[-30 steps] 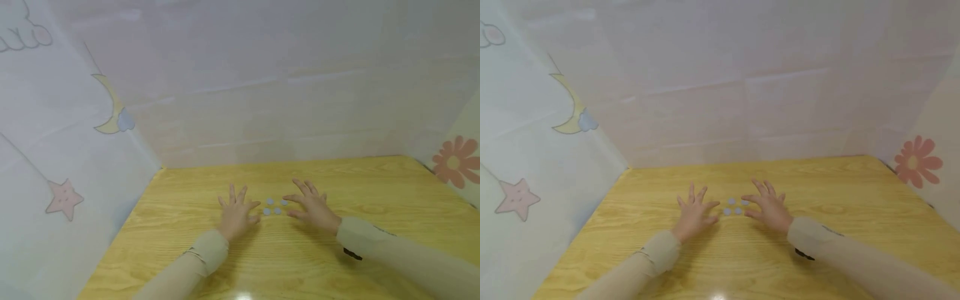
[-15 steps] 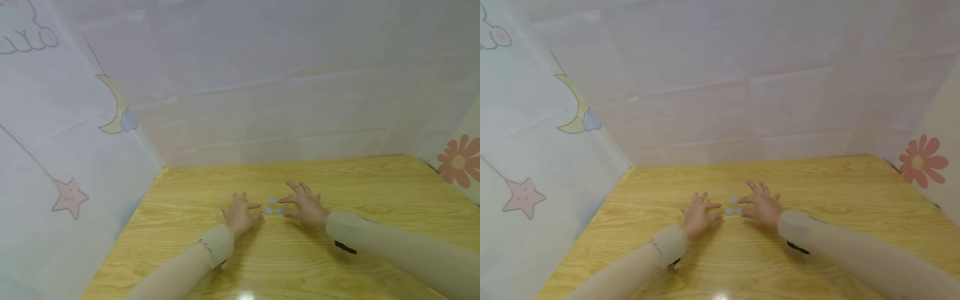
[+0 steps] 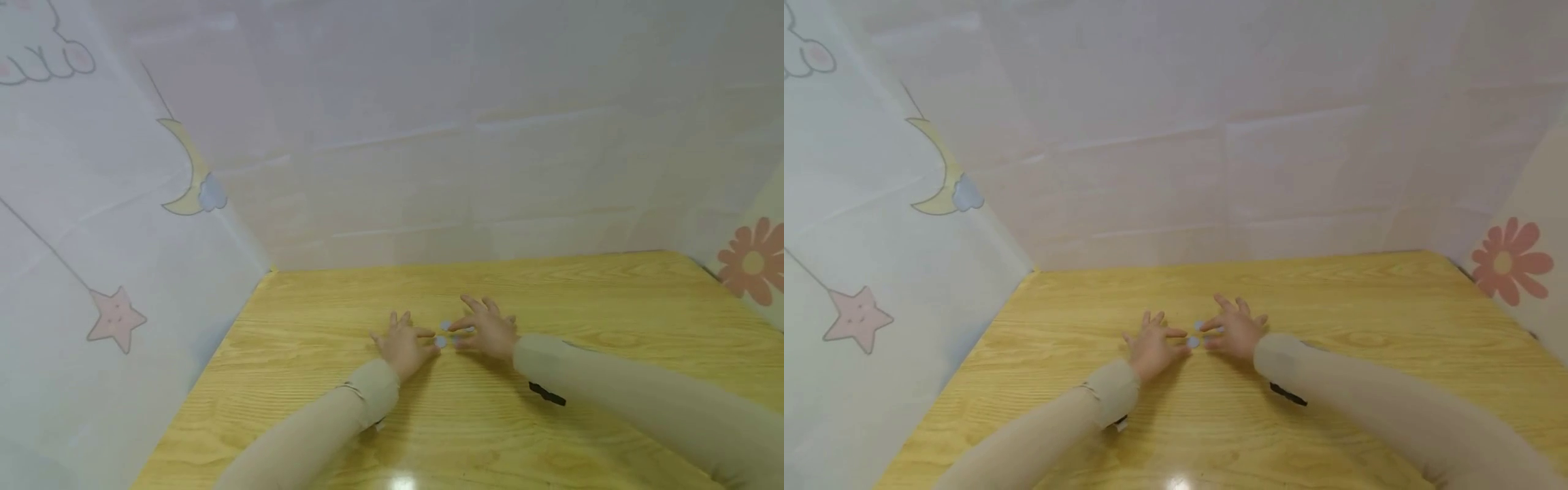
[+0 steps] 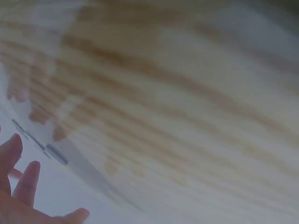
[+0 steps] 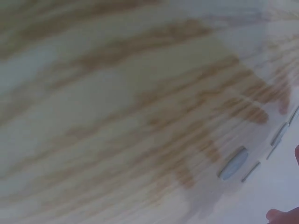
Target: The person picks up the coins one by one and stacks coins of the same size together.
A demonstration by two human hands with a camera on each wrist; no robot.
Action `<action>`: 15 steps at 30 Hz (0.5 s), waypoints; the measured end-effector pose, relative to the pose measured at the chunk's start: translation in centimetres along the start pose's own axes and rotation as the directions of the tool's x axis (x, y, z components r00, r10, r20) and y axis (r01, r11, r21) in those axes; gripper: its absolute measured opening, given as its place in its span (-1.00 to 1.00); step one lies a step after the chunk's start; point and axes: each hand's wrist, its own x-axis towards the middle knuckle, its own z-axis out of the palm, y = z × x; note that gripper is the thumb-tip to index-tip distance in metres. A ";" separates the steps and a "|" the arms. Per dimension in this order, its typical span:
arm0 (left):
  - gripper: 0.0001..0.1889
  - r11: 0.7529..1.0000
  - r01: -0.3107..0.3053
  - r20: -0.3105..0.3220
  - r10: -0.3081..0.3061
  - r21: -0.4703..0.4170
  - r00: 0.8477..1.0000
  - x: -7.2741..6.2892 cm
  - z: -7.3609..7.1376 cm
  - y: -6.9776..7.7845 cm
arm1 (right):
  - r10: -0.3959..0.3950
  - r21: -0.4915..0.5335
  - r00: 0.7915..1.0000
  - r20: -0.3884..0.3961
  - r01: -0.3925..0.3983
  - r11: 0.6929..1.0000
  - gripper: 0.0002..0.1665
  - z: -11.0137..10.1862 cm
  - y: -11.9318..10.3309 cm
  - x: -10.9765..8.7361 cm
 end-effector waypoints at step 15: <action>-0.60 0.998 0.064 0.071 -0.064 -0.003 0.995 0.7 -0.1 0.5 | 0.006 -0.106 1.000 0.028 -0.003 0.994 -0.61 1.1 -0.1 1.8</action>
